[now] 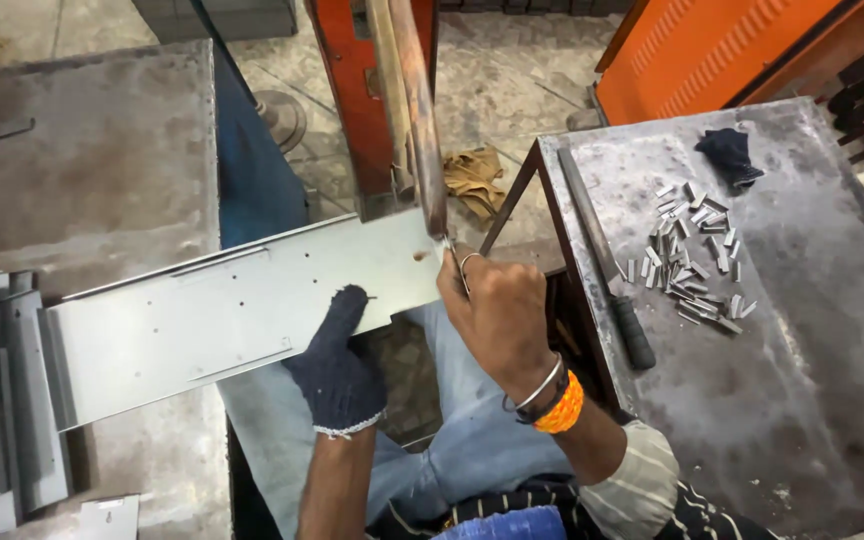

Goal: The person sits holding a folded sheet metal bracket on their lap, picks small metal fastener inserts one at a time from a pile on a nearby table, and presses them into pre-punched holes in the bracket. They occasionally reposition the bracket and stack finished brackets with others on the work table.

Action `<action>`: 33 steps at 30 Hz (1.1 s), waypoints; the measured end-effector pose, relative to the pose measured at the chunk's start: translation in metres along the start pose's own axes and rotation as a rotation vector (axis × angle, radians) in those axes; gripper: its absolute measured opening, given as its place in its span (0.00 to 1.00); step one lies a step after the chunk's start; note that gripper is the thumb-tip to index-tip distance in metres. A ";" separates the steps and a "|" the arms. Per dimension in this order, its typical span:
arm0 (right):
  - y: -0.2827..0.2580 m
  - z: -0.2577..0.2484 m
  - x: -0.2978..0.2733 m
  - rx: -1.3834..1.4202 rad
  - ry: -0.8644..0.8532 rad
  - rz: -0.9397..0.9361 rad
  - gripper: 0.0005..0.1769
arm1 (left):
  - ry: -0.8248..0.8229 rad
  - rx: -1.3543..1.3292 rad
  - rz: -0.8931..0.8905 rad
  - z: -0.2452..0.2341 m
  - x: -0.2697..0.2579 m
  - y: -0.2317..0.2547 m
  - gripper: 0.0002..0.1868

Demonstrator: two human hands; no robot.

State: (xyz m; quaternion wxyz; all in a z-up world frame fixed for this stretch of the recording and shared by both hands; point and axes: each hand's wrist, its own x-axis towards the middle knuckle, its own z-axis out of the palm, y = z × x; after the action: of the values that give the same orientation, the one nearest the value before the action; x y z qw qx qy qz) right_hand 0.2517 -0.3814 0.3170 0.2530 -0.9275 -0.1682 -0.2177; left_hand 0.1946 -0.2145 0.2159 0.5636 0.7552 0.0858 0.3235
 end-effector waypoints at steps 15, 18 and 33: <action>-0.011 -0.014 0.010 -0.011 -0.079 0.074 0.20 | 0.020 -0.420 -0.297 0.011 0.040 0.003 0.12; -0.015 -0.013 0.008 -0.013 -0.073 0.070 0.18 | -0.053 -0.140 -0.064 0.011 0.034 -0.008 0.14; -0.015 -0.005 -0.013 -0.078 -0.022 0.053 0.13 | -0.098 -0.248 -0.088 -0.009 0.026 0.002 0.15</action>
State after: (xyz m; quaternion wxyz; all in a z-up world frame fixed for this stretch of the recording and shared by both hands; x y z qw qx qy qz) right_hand 0.2325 -0.3745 0.3208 0.2206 -0.9432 -0.1376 -0.2070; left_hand 0.2091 -0.1949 0.2297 0.6699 0.6900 0.0508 0.2695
